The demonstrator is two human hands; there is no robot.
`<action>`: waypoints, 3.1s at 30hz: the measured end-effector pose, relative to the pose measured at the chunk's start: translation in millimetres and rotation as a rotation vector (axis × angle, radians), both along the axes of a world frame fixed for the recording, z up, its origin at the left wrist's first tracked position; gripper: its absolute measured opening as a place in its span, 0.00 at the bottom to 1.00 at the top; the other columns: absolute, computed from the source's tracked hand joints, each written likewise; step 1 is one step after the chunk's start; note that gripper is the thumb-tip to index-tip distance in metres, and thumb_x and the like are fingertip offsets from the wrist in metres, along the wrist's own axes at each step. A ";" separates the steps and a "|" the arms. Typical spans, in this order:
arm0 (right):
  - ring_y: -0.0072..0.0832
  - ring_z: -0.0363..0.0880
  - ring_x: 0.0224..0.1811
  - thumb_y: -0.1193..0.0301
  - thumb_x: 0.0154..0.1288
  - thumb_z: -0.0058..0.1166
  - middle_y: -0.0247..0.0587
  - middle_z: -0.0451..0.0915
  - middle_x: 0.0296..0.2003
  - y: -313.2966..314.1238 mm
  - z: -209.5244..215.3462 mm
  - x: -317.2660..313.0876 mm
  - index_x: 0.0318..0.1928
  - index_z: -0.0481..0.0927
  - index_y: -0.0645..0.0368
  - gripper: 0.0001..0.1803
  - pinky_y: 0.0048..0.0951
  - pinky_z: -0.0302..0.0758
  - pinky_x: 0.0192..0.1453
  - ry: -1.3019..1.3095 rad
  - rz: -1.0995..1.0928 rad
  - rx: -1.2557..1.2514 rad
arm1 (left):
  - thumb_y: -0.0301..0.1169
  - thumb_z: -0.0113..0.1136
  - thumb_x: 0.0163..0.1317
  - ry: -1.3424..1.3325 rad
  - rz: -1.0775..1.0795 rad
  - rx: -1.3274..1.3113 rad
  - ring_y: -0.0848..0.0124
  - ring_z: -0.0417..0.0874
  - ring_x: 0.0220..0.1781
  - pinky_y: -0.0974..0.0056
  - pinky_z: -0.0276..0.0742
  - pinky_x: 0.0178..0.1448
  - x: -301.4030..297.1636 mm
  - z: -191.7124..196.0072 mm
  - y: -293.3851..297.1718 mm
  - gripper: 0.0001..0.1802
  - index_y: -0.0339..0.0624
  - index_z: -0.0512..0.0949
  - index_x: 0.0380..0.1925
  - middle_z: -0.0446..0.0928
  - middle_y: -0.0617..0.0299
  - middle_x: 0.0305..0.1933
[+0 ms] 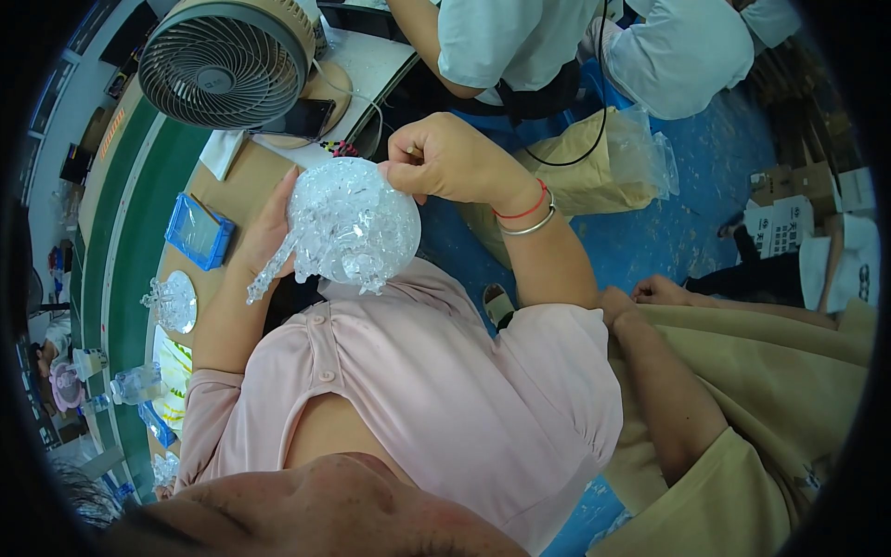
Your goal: The recorder is applying glue to white decorative lighting components using a small brush at an assembly line.
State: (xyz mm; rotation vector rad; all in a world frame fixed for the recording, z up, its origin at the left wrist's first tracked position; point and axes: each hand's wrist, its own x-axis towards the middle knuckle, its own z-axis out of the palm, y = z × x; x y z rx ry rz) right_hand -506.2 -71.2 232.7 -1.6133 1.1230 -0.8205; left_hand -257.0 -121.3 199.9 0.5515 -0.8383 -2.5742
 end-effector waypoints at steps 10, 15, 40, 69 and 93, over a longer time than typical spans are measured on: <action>0.14 0.71 0.26 0.69 0.67 0.46 0.31 0.76 0.28 2.0 -51.7 7.2 0.38 0.76 0.65 0.11 0.16 0.68 0.31 -0.767 -0.573 -0.185 | 0.54 0.30 0.68 0.275 0.092 -0.057 0.56 0.65 0.65 0.49 0.62 0.65 -13.9 9.5 -33.8 0.35 0.35 0.54 0.63 0.60 0.48 0.65; 0.15 0.72 0.27 0.69 0.69 0.44 0.32 0.75 0.28 6.4 -52.3 32.7 0.36 0.76 0.63 0.11 0.17 0.70 0.32 -0.936 -0.702 -0.373 | 0.44 0.40 0.68 0.343 0.158 -0.211 0.56 0.66 0.64 0.50 0.62 0.65 -29.7 -6.1 3.4 0.29 0.38 0.53 0.63 0.62 0.48 0.63; 0.09 0.56 0.18 0.78 0.63 0.39 0.27 0.69 0.22 18.7 -53.1 62.9 0.39 0.74 0.68 0.10 0.14 0.53 0.22 -0.776 -0.678 -0.457 | 0.19 0.57 0.56 0.026 0.550 -0.456 0.66 0.78 0.48 0.62 0.75 0.54 -61.8 6.7 45.5 0.24 0.37 0.65 0.53 0.74 0.53 0.49; 0.15 0.71 0.21 0.74 0.62 0.50 0.32 0.76 0.20 15.8 -37.6 9.9 0.28 0.77 0.66 0.08 0.15 0.68 0.26 -0.507 -0.527 -0.253 | 0.17 0.57 0.54 -0.081 0.318 -0.416 0.64 0.77 0.51 0.58 0.76 0.55 -29.9 0.6 37.9 0.26 0.37 0.65 0.55 0.74 0.53 0.52; 0.10 0.68 0.22 0.72 0.64 0.51 0.26 0.74 0.21 25.4 -33.5 -5.6 0.27 0.74 0.62 0.09 0.12 0.63 0.25 -0.456 -0.370 -0.179 | 0.19 0.63 0.48 -0.192 0.097 -0.452 0.65 0.77 0.50 0.60 0.71 0.56 4.5 -16.0 34.1 0.31 0.36 0.65 0.55 0.75 0.55 0.51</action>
